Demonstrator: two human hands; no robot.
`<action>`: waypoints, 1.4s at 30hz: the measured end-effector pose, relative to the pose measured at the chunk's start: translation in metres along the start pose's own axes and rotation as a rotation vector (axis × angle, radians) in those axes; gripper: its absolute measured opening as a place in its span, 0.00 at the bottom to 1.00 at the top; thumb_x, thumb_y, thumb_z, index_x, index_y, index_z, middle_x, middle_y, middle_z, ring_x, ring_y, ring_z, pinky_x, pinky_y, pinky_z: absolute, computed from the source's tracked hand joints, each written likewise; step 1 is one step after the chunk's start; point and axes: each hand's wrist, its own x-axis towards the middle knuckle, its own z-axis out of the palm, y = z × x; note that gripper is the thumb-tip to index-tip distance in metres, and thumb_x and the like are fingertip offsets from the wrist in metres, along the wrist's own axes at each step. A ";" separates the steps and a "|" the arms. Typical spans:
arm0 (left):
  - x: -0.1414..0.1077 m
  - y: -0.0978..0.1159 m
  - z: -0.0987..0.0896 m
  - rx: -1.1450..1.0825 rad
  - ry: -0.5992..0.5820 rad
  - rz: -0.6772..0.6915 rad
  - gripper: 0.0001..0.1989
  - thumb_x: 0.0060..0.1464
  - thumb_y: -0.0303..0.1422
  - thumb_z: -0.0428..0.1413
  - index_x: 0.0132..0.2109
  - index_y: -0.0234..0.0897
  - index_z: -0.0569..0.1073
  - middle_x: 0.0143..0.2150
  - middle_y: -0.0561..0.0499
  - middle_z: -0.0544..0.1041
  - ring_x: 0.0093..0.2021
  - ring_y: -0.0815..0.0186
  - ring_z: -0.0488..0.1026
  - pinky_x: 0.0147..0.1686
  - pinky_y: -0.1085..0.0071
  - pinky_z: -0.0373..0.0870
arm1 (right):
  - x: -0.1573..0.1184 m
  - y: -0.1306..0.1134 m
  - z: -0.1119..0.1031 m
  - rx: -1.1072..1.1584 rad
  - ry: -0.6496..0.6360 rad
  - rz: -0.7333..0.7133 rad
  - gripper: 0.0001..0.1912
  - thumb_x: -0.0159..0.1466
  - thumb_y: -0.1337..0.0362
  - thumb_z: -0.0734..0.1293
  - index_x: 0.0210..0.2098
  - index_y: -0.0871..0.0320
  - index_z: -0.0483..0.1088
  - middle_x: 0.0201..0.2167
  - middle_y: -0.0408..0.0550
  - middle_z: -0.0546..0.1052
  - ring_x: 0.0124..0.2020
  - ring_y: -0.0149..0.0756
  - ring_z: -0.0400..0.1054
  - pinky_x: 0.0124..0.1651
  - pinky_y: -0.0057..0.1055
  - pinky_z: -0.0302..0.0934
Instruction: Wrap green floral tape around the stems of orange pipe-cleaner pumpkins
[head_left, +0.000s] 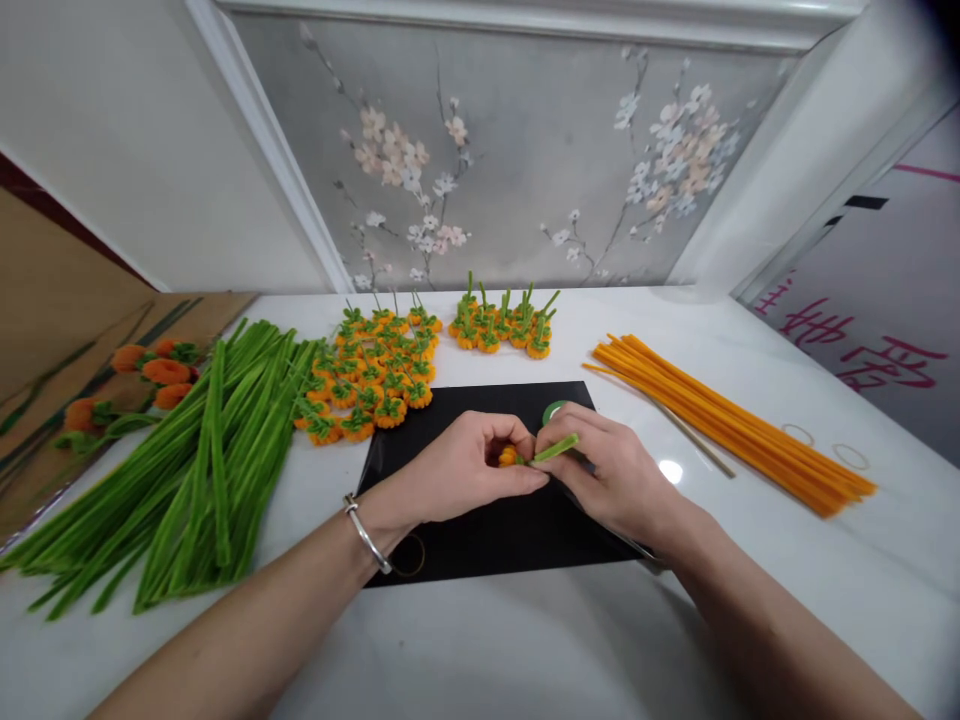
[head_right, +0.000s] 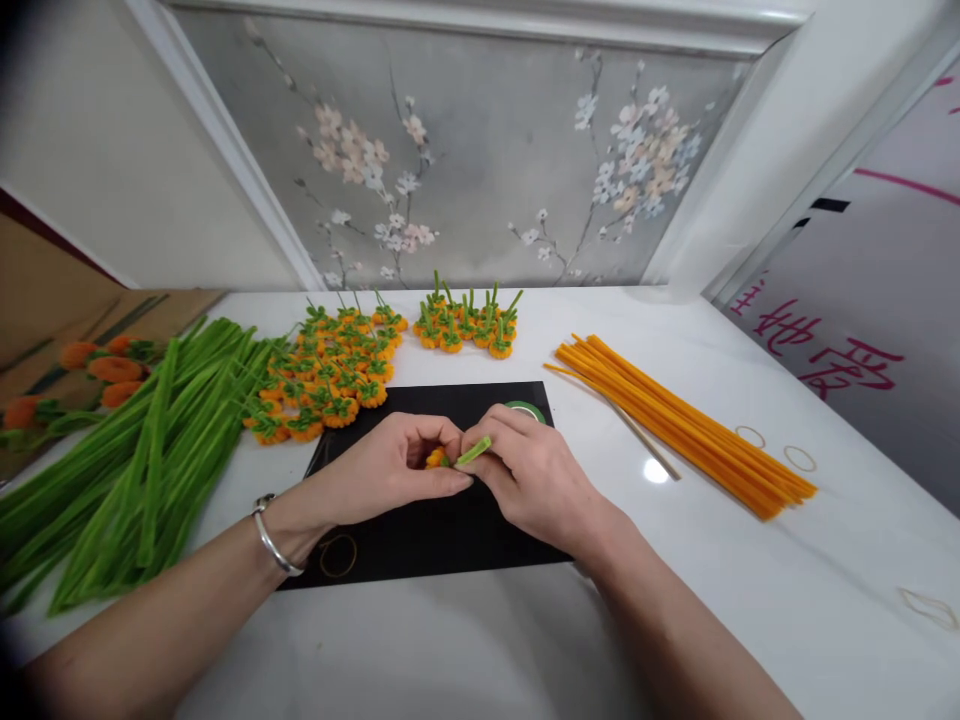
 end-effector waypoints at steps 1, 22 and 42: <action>0.000 0.000 -0.002 0.003 -0.013 -0.005 0.08 0.48 0.34 0.60 0.30 0.34 0.70 0.25 0.57 0.65 0.25 0.73 0.58 0.26 0.75 0.56 | 0.000 0.001 0.000 0.008 -0.019 -0.001 0.08 0.63 0.74 0.60 0.33 0.55 0.67 0.31 0.45 0.71 0.33 0.33 0.66 0.36 0.31 0.61; -0.001 0.002 -0.010 -0.134 -0.109 -0.069 0.05 0.48 0.29 0.60 0.28 0.31 0.75 0.25 0.54 0.70 0.28 0.71 0.64 0.34 0.72 0.62 | 0.000 -0.001 0.000 0.286 -0.086 0.251 0.04 0.61 0.72 0.65 0.32 0.57 0.67 0.26 0.41 0.69 0.27 0.29 0.62 0.28 0.25 0.57; -0.008 0.008 -0.015 -0.446 -0.201 -0.062 0.15 0.55 0.41 0.57 0.44 0.36 0.68 0.39 0.50 0.69 0.37 0.70 0.70 0.36 0.72 0.72 | 0.002 -0.004 -0.006 0.298 0.029 0.129 0.05 0.62 0.71 0.65 0.30 0.57 0.69 0.30 0.44 0.69 0.31 0.31 0.66 0.33 0.27 0.62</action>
